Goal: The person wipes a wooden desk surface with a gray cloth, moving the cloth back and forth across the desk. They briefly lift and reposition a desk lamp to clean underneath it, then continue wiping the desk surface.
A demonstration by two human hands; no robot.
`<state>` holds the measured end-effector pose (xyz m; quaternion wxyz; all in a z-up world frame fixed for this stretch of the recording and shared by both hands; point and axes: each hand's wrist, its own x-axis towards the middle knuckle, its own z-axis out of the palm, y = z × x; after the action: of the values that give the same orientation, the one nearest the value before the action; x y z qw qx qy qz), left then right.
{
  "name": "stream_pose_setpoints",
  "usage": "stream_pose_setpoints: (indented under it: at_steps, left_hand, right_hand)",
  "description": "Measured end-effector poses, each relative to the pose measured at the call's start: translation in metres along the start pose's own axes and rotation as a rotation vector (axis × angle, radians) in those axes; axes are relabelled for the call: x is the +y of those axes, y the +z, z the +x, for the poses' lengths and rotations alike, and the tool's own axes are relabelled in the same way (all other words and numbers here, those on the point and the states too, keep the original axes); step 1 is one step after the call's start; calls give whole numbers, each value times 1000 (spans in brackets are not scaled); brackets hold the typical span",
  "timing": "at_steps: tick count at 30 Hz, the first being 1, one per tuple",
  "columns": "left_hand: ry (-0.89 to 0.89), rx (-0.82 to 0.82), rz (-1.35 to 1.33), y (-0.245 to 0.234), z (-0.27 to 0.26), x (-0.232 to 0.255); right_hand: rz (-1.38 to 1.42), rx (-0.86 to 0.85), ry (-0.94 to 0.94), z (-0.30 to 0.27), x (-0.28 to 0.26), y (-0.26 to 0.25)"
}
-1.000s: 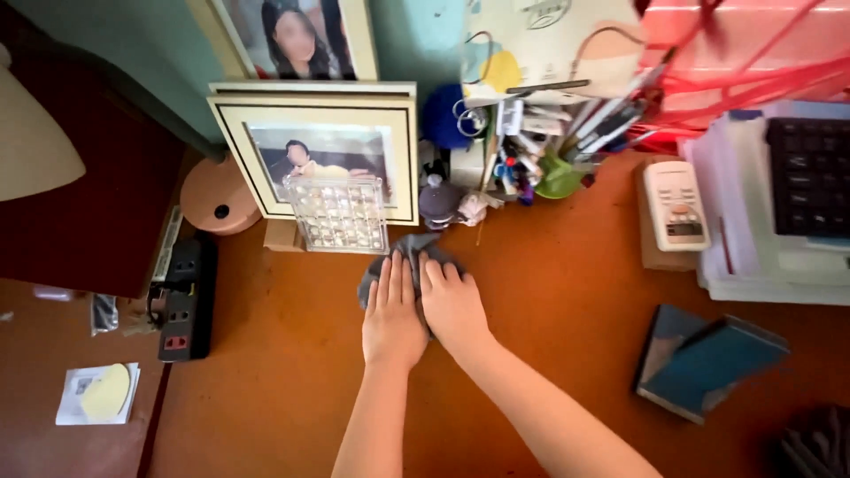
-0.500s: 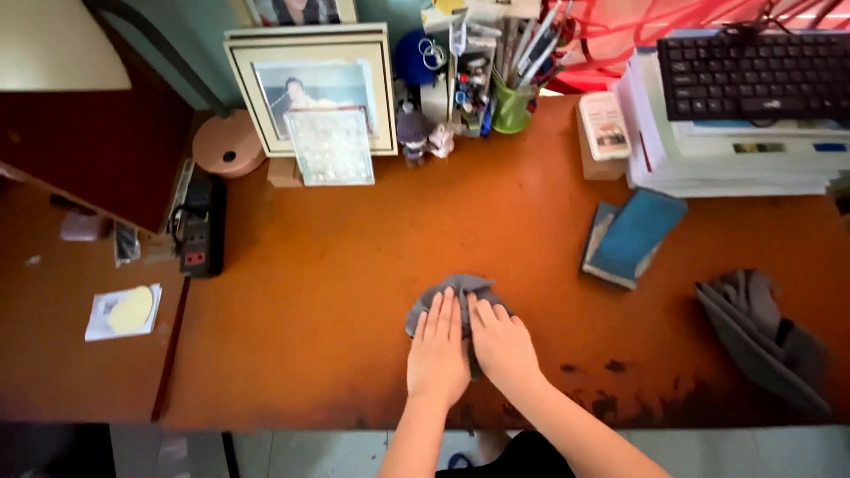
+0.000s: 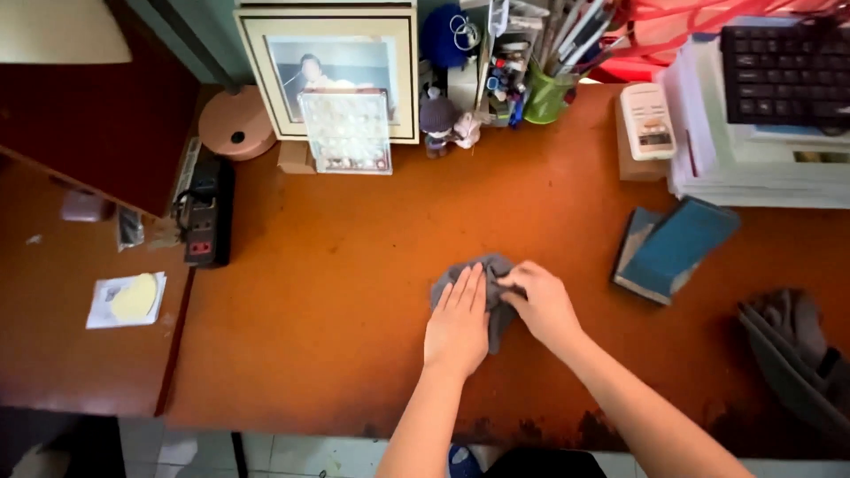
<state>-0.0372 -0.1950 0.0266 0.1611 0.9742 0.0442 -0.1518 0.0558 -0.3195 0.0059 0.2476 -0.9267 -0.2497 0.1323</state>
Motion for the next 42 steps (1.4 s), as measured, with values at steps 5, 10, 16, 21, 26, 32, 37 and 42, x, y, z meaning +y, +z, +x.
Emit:
stream_pose_setpoints:
  at_steps: [5, 10, 16, 21, 26, 32, 37, 42]
  left_hand:
    - [-7, 103, -14, -14, 68, -19]
    - [-51, 102, -38, -39, 122, -35]
    - [-108, 148, -26, -46, 154, -46]
    - [-124, 243, 19, -20, 144, -41]
    - [-63, 265, 1, 11, 76, -15]
    - [5, 212, 0, 39, -19, 30]
    - [66, 203, 2, 81, -82, 65]
    - [67, 677, 373, 126, -92, 78]
  right_hand:
    - [-2, 14, 29, 75, -2, -16]
    - [-11, 48, 68, 137, -12, -29]
    - [-56, 81, -1, 180, -7, -26]
    - [-80, 114, -38, 151, -17, -27]
    - [-98, 83, -2, 74, -1, -9]
    - [-74, 52, 33, -45, -2, -11]
    - [-56, 82, 20, -137, 6, -11]
    - [66, 124, -71, -175, 33, 2]
